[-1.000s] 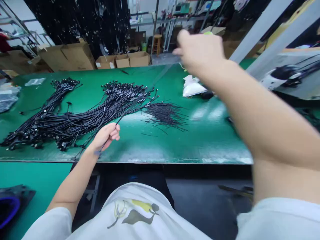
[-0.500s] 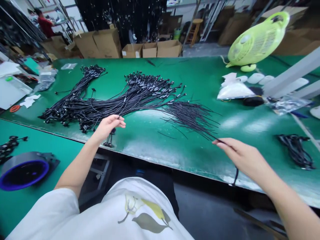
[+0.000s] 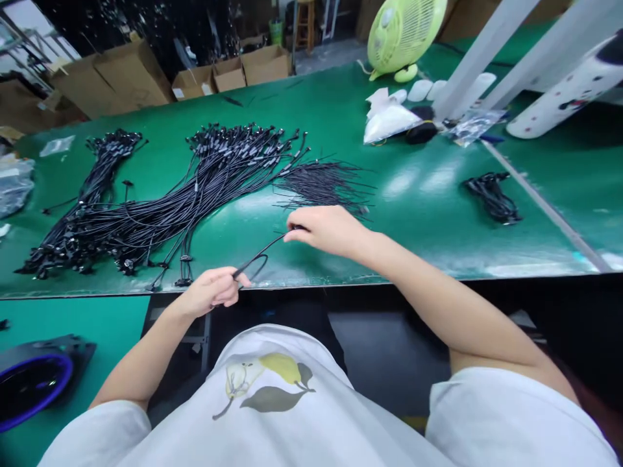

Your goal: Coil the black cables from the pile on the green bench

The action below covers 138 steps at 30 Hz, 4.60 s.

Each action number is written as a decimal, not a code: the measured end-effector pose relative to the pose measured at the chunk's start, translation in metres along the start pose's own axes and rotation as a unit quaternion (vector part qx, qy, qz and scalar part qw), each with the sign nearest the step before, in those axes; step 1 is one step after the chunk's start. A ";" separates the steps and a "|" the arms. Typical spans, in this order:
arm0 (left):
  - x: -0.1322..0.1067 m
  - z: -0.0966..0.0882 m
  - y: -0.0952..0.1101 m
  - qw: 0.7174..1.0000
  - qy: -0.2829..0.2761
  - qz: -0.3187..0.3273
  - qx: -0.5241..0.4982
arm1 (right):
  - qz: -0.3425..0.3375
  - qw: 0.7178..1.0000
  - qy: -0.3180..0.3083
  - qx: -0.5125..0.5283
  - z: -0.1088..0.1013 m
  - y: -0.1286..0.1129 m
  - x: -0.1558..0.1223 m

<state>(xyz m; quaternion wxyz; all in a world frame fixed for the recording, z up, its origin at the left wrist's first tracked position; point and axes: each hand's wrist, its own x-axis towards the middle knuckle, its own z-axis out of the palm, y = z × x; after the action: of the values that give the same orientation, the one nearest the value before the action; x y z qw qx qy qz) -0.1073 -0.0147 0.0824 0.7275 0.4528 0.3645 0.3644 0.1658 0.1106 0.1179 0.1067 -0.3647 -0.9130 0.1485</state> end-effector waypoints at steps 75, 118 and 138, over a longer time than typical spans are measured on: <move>0.027 0.016 -0.029 0.966 -0.150 -0.212 -0.014 | -0.388 0.916 -0.047 -0.095 0.072 -0.038 -0.017; 0.053 0.035 -0.048 0.971 0.174 -0.068 -0.149 | 0.265 0.911 0.306 -0.080 0.066 0.139 -0.023; 0.062 0.051 -0.042 0.976 0.089 -0.026 -0.198 | 0.263 0.900 0.340 -0.072 0.061 0.081 -0.027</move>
<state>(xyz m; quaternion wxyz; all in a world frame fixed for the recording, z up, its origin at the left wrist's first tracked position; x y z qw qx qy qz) -0.0254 0.0049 0.0473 0.7763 0.2560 0.3601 0.4496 0.2177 0.1358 0.0307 0.3412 -0.6268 -0.7000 -0.0285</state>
